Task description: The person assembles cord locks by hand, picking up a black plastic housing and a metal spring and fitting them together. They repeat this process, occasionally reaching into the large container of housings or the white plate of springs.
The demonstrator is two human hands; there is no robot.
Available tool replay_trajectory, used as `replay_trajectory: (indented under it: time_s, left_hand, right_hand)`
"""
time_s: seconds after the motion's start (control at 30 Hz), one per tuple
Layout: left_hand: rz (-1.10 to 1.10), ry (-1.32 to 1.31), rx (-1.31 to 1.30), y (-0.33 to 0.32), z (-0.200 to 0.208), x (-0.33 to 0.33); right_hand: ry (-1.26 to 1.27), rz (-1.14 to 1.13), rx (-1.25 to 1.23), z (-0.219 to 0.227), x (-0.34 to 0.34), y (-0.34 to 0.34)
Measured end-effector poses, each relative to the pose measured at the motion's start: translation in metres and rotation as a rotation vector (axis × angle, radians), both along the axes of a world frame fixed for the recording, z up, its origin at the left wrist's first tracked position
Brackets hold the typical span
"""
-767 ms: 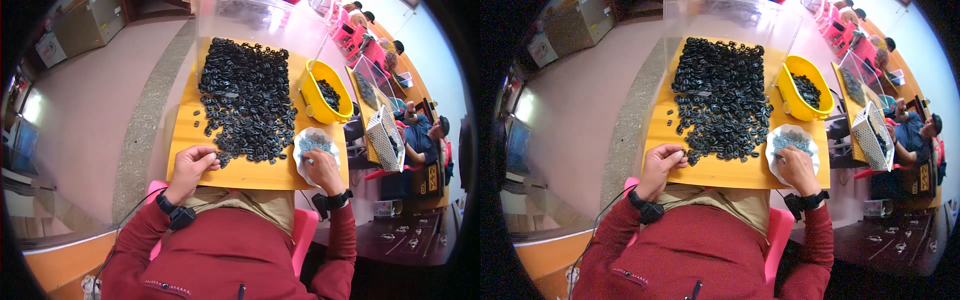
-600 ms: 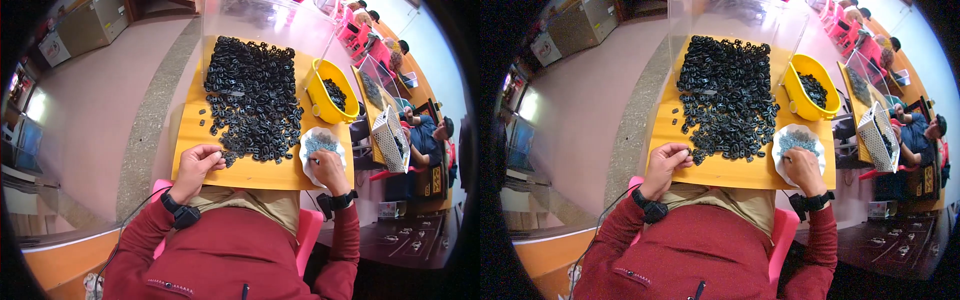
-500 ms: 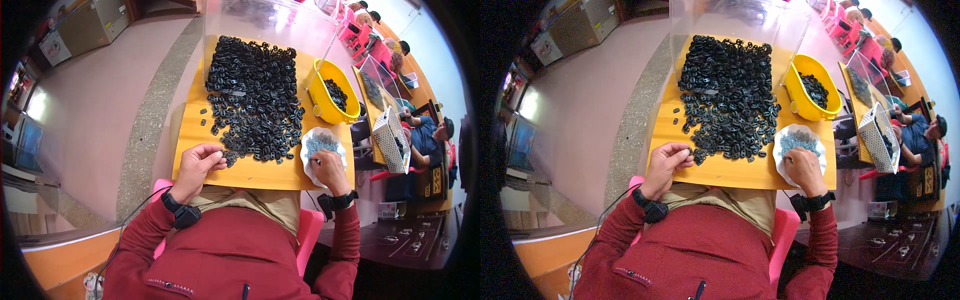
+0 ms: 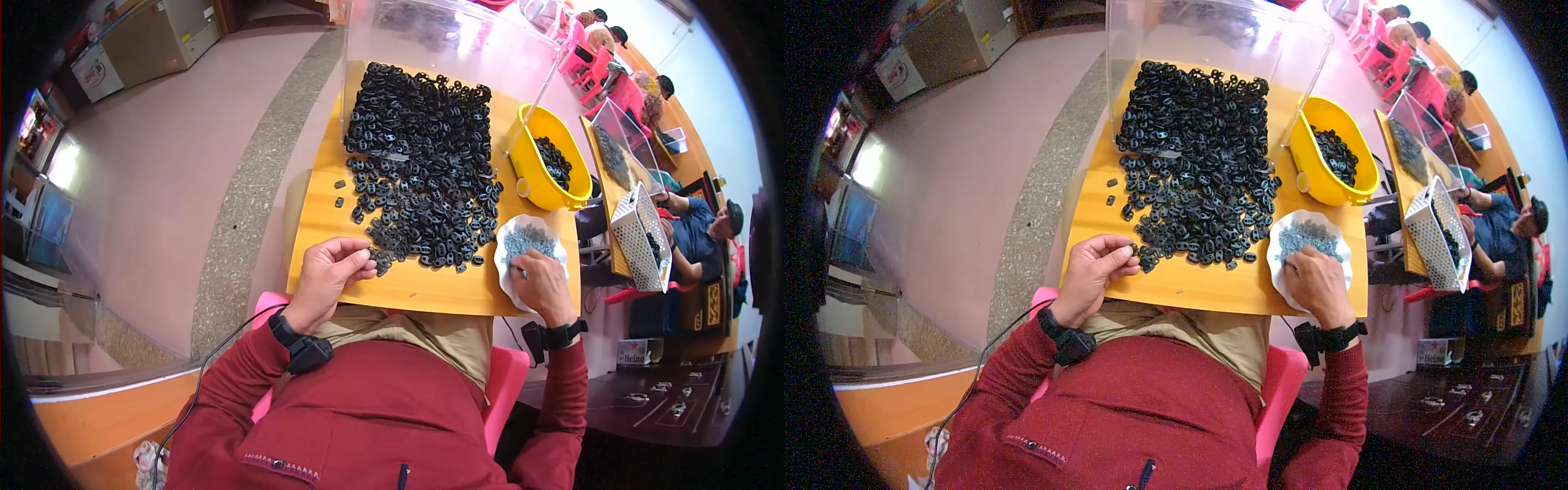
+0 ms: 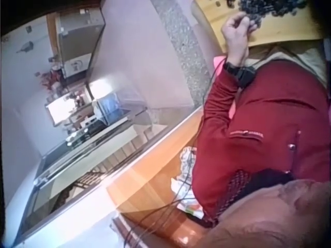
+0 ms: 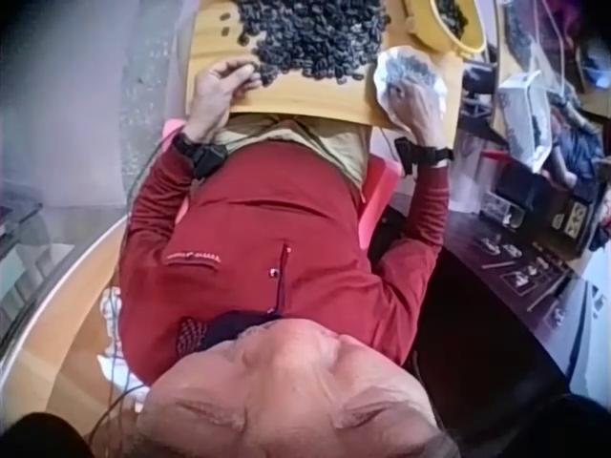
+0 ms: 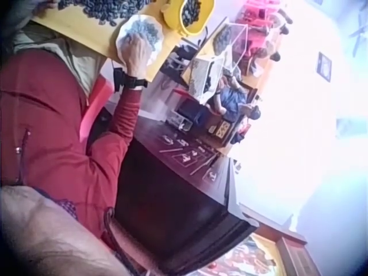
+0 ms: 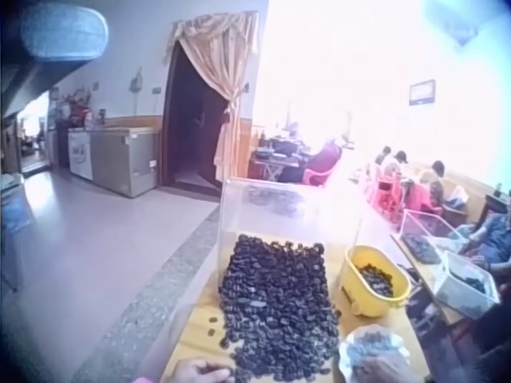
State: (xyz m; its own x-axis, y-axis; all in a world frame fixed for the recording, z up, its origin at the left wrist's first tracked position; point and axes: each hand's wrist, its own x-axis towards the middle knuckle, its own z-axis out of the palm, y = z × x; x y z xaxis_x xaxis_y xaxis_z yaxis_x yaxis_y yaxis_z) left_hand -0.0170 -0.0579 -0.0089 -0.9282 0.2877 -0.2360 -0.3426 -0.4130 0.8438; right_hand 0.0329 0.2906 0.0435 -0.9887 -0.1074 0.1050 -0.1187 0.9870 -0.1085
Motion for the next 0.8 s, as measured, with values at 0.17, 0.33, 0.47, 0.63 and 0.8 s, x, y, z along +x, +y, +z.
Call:
replay_trajectory:
  time_s: [0.17,0.33,0.47,0.63,0.8]
  left_hand:
    - [-0.009,-0.006,0.011,0.001,0.001,0.001]
    - [-0.021,-0.028,0.018,0.0,0.002,0.001]
    - [-0.022,-0.031,0.027,-0.001,0.004,0.001]
    - [-0.033,-0.057,0.052,-0.002,0.006,0.001]
    - [-0.03,-0.069,0.065,-0.001,0.008,0.001]
  right_hand:
    - [-0.011,0.018,-0.005,-0.006,-0.002,0.008]
    - [-0.042,0.034,0.015,-0.006,-0.006,0.007]
    - [-0.041,0.038,0.048,-0.007,-0.009,0.01]
    - [-0.057,0.045,0.058,-0.009,-0.011,0.012]
    - [-0.05,0.024,0.023,-0.007,-0.006,0.014]
